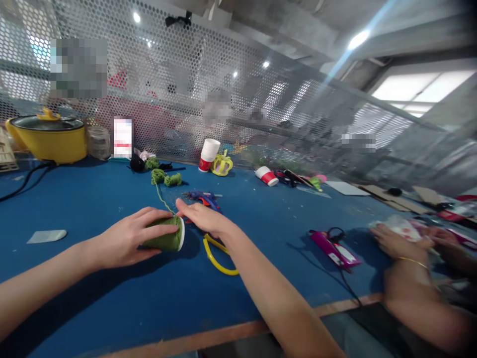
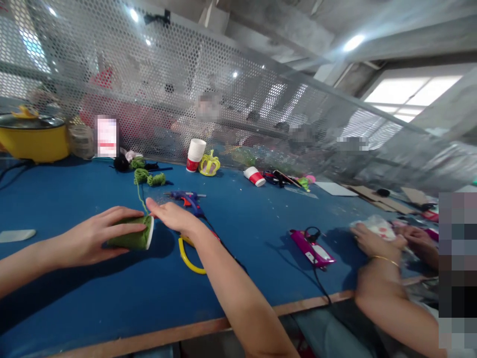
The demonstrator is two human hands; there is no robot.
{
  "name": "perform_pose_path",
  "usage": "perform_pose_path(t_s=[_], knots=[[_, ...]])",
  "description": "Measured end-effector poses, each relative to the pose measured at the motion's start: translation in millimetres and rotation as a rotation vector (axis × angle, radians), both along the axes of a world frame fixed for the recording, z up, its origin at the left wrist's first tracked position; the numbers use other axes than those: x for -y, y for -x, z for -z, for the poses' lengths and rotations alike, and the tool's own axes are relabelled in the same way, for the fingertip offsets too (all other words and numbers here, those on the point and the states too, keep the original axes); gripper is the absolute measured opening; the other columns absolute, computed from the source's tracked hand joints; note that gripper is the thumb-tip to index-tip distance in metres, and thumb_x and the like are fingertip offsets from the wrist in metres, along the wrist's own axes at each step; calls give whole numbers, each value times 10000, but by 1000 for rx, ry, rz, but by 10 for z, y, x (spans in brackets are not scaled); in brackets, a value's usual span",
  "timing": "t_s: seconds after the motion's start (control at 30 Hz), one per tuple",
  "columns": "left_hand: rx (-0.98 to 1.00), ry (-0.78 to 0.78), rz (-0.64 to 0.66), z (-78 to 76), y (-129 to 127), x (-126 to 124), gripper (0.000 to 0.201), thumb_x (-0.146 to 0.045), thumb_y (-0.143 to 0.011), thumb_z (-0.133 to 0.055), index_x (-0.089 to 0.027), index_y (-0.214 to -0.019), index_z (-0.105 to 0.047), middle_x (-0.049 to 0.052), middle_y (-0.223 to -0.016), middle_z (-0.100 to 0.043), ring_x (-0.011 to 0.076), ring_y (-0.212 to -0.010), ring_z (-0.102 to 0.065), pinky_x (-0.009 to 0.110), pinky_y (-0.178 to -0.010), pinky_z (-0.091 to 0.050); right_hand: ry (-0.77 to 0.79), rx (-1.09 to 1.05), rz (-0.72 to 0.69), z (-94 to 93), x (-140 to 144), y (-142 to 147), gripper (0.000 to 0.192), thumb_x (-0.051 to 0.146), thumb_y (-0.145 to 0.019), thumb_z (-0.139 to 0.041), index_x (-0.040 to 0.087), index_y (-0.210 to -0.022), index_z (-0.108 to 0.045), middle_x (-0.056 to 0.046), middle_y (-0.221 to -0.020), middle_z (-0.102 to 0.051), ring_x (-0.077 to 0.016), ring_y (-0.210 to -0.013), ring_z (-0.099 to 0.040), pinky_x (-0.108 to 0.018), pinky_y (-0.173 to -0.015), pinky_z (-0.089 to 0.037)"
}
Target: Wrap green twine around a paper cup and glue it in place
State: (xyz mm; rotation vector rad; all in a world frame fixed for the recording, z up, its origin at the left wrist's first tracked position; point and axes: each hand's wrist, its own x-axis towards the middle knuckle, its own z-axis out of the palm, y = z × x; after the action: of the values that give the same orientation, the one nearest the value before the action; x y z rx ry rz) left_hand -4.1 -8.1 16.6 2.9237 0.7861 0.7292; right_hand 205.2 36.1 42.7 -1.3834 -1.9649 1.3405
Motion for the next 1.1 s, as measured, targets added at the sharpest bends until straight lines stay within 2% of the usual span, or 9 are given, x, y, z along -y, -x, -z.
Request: perform_pose_path(t_s=[0.1,0.2,0.3,0.43,0.53,0.7,0.83,1.1], knots=[[-6,-11,4,-25,-12,21,469,-188,-786,-562,-250,-1235,-443,101,-1258,-452,240,-1078,-469,371,-886,-450,149,-266,-28,70,32,80,469,601,-722,-516,158,-729,-670,-48,-723,-644,-171,-744,-567,-299,-712,-410],[-13,2,8,-30,-16,27,473,-180,-778,-566,-243,-1231,-444,107,-1259,-449,243,-1083,-468,379,-892,-446,147,-433,34,136,12,100,283,420,-630,-695,158,-723,-644,-9,-691,-616,-126,-685,-536,-270,-704,-398],[13,43,2,-18,-15,26,475,-188,-780,-562,-245,-1234,-433,110,-1249,-452,240,-1083,-477,376,-897,-441,109,-483,116,148,2,81,201,308,-602,-719,153,-686,-623,7,-680,-599,-96,-644,-510,-253,-704,-389],[67,168,-39,2,-2,14,530,-248,-791,-552,-230,-1279,-347,108,-1243,-462,231,-1118,-471,357,-922,-427,60,-538,162,83,14,38,178,314,-639,-680,162,-670,-591,9,-714,-603,-75,-611,-491,-233,-657,-387],[93,259,-86,12,11,-3,543,-299,-781,-567,-209,-1265,-339,98,-1212,-500,220,-1095,-500,337,-908,-437,-32,-546,175,32,8,13,205,339,-652,-663,168,-638,-551,18,-680,-582,-75,-590,-478,-227,-613,-382],[108,309,-127,-1,9,-8,509,-346,-757,-589,-189,-1212,-423,86,-1162,-553,223,-1039,-548,309,-866,-455,-156,-471,200,17,-28,12,205,341,-683,-626,168,-636,-527,21,-642,-552,-81,-586,-475,-226,-589,-378],[93,332,-115,-10,3,-1,519,-364,-752,-594,-194,-1215,-433,72,-1113,-587,214,-979,-577,291,-817,-471,-193,-395,199,25,-35,36,186,325,-708,-599,167,-639,-529,24,-623,-542,-77,-553,-448,-226,-575,-368],[73,324,-72,-3,13,4,536,-360,-751,-605,-209,-1229,-416,80,-1158,-554,217,-1022,-554,298,-849,-458,-206,-337,182,94,-49,82,197,347,-710,-589,171,-642,-529,20,-618,-552,-87,-544,-458,-230,-552,-365]])
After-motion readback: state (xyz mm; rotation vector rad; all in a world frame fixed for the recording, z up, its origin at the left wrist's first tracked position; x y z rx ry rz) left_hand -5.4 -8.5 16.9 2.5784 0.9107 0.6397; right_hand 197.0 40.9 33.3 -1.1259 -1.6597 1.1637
